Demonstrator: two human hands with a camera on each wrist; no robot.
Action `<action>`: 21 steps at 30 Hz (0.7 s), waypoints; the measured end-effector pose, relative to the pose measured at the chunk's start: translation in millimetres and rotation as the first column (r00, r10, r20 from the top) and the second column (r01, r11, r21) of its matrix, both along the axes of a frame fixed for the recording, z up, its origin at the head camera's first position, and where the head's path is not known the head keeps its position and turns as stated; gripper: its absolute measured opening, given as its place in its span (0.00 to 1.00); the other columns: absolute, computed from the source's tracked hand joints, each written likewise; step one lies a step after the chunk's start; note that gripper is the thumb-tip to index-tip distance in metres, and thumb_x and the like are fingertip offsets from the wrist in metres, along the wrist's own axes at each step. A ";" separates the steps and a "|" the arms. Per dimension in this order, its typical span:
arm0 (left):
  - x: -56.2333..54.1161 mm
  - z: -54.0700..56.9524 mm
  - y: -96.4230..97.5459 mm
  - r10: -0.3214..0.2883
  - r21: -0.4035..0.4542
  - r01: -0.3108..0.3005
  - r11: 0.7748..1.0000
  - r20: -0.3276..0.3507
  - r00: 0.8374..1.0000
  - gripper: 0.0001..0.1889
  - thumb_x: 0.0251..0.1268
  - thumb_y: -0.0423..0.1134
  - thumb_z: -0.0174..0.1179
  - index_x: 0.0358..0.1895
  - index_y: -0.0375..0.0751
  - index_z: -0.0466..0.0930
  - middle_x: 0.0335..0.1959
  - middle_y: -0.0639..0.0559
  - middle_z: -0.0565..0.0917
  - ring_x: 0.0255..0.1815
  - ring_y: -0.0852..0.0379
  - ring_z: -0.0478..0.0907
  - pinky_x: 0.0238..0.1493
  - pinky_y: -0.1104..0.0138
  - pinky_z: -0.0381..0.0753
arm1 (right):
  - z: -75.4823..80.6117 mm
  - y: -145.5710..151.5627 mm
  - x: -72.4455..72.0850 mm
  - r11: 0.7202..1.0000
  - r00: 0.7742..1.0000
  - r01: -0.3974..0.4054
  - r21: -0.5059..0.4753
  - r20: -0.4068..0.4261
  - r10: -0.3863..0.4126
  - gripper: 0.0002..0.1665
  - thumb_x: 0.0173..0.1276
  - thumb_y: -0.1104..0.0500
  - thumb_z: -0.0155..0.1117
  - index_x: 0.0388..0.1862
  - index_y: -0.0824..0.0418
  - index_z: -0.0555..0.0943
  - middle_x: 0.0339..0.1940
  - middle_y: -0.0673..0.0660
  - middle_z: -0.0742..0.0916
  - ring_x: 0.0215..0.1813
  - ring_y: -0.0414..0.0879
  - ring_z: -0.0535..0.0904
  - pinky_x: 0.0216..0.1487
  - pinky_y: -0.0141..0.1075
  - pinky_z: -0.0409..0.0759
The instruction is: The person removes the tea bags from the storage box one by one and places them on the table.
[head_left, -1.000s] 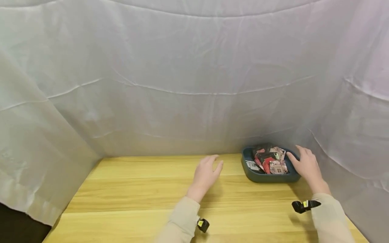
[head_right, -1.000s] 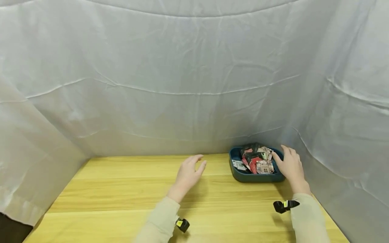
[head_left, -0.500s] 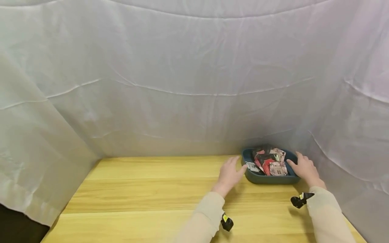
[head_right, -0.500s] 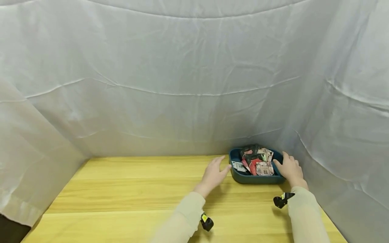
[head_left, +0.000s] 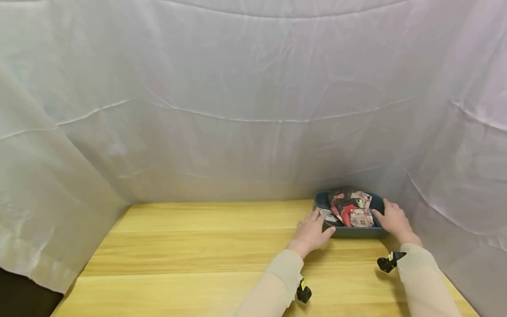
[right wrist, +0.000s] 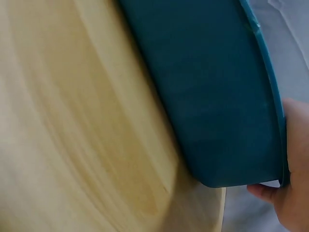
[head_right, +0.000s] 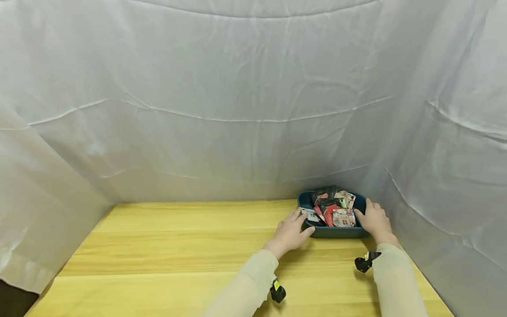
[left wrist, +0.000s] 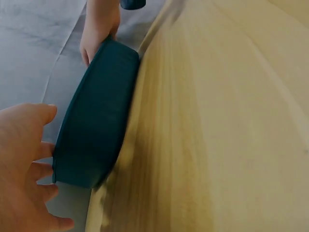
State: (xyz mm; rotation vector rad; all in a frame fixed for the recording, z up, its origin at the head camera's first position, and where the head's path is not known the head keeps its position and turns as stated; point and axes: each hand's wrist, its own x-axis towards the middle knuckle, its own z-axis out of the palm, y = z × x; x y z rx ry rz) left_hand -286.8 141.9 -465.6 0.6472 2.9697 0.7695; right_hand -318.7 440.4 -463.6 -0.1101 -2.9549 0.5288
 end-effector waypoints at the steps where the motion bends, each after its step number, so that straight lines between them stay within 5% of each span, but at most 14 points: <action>1: 0.3 -1.4 -1.0 0.002 -0.001 -0.002 1.000 -0.001 1.000 0.32 0.72 0.64 0.43 0.75 0.58 0.60 0.79 0.56 0.55 0.80 0.53 0.53 0.74 0.47 0.61 | 0.3 -1.7 0.5 1.000 1.000 0.000 0.008 0.002 0.000 0.48 0.76 0.43 0.46 0.71 0.84 0.49 0.64 0.88 0.59 0.62 0.84 0.57 0.60 0.73 0.62; 13: 6.6 -2.2 -24.1 0.034 0.030 -0.033 0.999 -0.021 0.999 0.26 0.73 0.61 0.44 0.70 0.61 0.69 0.76 0.59 0.62 0.79 0.51 0.55 0.73 0.41 0.57 | -2.4 -18.6 4.8 0.996 1.000 -0.013 0.084 0.017 0.011 0.54 0.69 0.40 0.57 0.70 0.84 0.51 0.60 0.88 0.63 0.59 0.82 0.62 0.55 0.72 0.66; 21: 11.0 -0.3 -53.0 0.030 0.044 -0.029 0.999 -0.012 0.999 0.25 0.73 0.60 0.44 0.68 0.61 0.71 0.75 0.61 0.64 0.79 0.49 0.55 0.73 0.38 0.54 | -3.3 -40.0 11.4 0.986 0.995 -0.093 0.139 -0.022 0.097 0.54 0.69 0.39 0.58 0.63 0.89 0.57 0.58 0.89 0.67 0.59 0.82 0.64 0.60 0.69 0.66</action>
